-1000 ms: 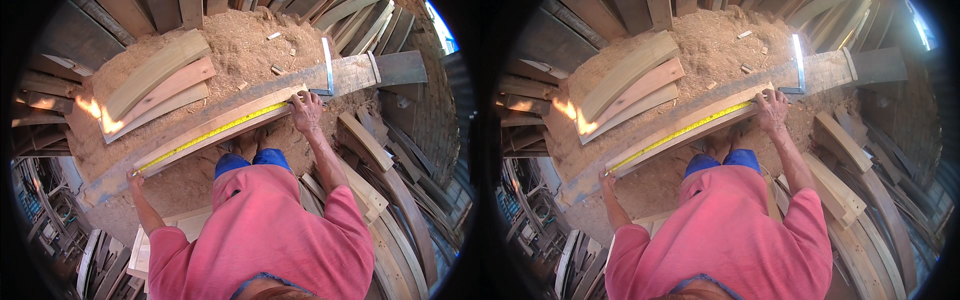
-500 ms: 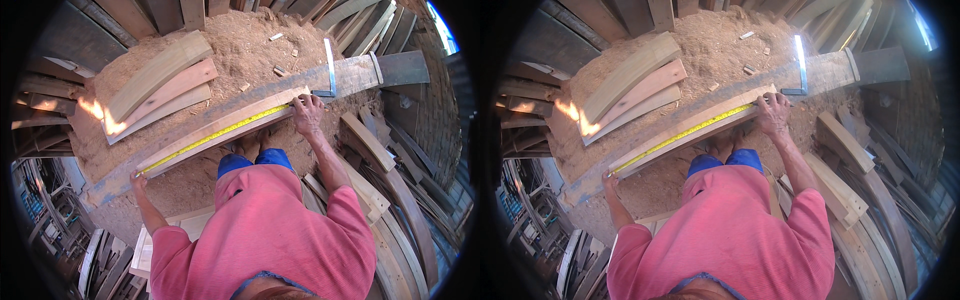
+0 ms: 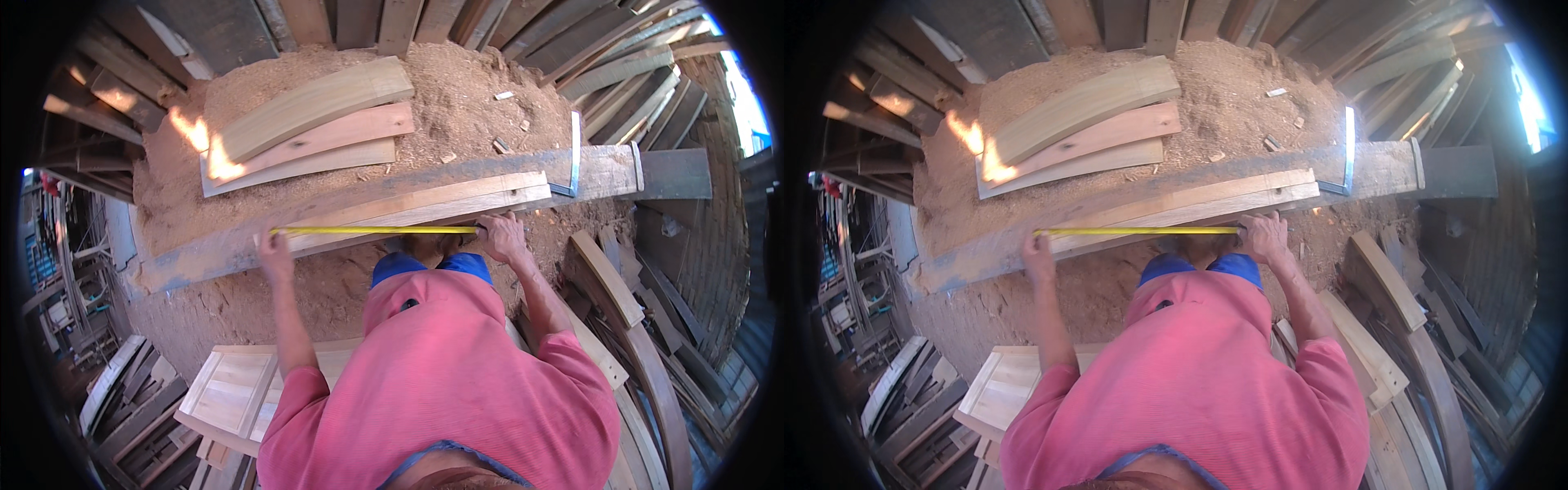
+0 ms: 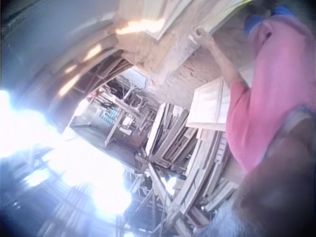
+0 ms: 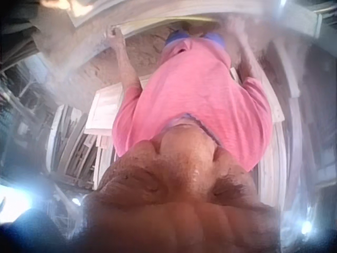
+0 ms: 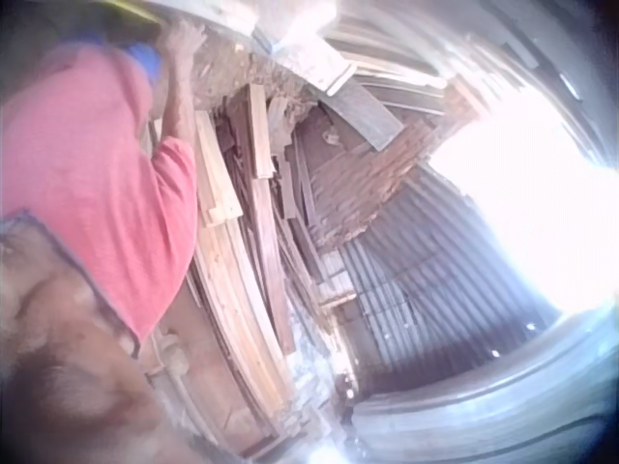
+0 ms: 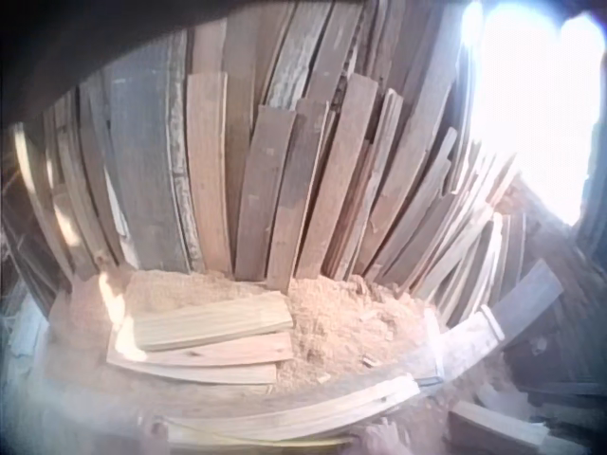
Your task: The person measures and marks several wooden planks on a workbench using a tape measure, a try square, and a pencil. They repeatedly position the square, draw lines, and reposition the planks to mark multiple pieces.
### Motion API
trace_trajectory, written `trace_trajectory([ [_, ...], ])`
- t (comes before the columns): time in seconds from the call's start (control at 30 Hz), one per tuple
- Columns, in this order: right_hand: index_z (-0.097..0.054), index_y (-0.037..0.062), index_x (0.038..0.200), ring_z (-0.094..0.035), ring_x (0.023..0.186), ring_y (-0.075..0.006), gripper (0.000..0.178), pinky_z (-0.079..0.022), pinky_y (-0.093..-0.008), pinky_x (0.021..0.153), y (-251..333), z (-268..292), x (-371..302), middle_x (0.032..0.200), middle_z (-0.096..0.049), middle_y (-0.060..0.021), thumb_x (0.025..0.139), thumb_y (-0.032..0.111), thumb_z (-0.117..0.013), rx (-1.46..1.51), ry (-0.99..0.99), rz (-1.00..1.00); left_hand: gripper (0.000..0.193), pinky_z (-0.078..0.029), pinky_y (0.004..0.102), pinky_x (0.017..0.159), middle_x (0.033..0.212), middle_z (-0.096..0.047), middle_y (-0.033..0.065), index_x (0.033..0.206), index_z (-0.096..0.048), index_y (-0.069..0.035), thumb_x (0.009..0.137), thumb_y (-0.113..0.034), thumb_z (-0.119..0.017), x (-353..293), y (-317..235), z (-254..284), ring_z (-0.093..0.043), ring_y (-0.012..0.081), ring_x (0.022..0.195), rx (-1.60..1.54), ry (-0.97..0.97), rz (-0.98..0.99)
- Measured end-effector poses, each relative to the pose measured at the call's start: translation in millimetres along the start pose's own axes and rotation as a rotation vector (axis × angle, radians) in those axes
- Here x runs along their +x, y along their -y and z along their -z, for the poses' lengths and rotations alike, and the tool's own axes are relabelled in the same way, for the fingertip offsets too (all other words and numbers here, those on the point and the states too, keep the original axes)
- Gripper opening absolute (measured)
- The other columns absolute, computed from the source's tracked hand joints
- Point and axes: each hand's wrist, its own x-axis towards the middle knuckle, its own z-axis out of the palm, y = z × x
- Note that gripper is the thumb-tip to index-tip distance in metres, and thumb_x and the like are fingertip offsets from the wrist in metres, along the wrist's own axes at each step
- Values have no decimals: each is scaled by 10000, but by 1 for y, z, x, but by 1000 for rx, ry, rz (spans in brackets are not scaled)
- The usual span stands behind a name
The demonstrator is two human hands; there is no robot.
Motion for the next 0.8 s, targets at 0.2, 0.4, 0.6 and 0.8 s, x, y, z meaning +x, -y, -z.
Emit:
trace_trajectory([
  [0.2,-748,51,1179,-726,959,-326,282,-552,-466,830,-18,-28,8,973,-761,-168,1041,287,-676,450,138,-67,920,-519,501,1163,1435,-704,253,1723,-390,-55,966,-330,-833,-77,-130,-115,-697,402,1305,-232,444,-535],
  [0.4,-759,17,1262,-615,870,-121,318,-509,-313,771,-113,-13,1,991,-695,-18,1095,264,-647,988,-119,-325,903,-223,618,1306,1687,-440,258,1701,-443,-113,971,-542,-757,-92,-170,-199,-357,457,1579,288,552,-670],
  [0.6,-755,40,1163,-661,719,-156,301,-534,-335,644,-242,16,19,885,-698,-25,1099,307,-632,1190,-285,-515,826,-224,646,1263,1573,-512,233,1676,-481,-124,1004,-556,-689,-86,-158,-231,-414,436,1481,416,586,-635],
  [0.8,-721,119,1022,-635,657,-180,339,-539,-361,608,-352,-6,82,791,-636,-14,1117,428,-620,1405,-339,-745,758,-299,611,1199,1496,-591,186,1647,-518,-139,1018,-535,-665,-90,-163,-236,-491,384,1409,477,513,-594],
])
